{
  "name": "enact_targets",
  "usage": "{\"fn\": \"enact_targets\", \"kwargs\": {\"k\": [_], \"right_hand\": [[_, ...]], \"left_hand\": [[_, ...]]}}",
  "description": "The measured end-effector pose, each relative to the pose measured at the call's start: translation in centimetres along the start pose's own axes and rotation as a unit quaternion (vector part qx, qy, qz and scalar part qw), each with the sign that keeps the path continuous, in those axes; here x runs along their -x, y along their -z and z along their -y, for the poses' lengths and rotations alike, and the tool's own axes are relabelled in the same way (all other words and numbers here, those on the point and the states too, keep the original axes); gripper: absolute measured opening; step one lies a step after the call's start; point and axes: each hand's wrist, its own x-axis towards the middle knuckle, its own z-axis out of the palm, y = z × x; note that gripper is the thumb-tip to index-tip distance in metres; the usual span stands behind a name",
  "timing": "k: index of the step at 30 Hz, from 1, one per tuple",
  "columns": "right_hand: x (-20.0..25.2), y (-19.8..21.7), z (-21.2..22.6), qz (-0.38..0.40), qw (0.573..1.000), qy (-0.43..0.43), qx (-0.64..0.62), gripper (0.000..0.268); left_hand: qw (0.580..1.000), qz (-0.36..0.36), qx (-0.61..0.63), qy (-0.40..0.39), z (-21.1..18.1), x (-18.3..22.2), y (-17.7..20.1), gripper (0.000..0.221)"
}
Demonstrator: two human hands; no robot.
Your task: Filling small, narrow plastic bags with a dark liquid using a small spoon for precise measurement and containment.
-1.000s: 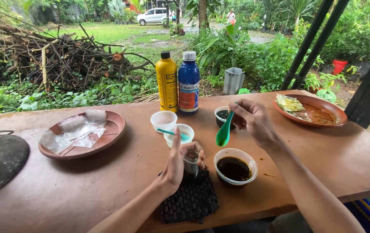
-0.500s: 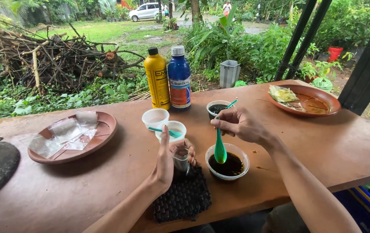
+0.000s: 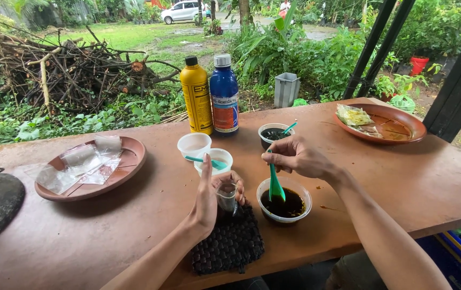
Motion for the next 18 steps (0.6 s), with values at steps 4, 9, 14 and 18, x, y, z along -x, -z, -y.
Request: {"fn": "enact_targets", "kwargs": {"k": [4, 9, 14, 18], "right_hand": [[-0.3, 0.2, -0.6, -0.013, 0.997, -0.065, -0.027, 0.019], [-0.6, 0.6, -1.3, -0.033, 0.987, -0.131, -0.088, 0.02], [-0.6, 0.8, -1.4, -0.08, 0.973, -0.139, -0.164, 0.017], [-0.8, 1.0, -2.0, -0.093, 0.969, -0.142, -0.179, 0.019]], "left_hand": [[1.0, 0.003, 0.009, -0.004, 0.3, -0.2, 0.2, 0.101], [1.0, 0.006, 0.018, 0.005, 0.5, -0.4, 0.5, 0.103], [1.0, 0.018, 0.019, -0.003, 0.7, -0.6, 0.6, 0.102], [0.999, 0.023, 0.022, -0.004, 1.0, -0.7, 0.8, 0.102]]}}
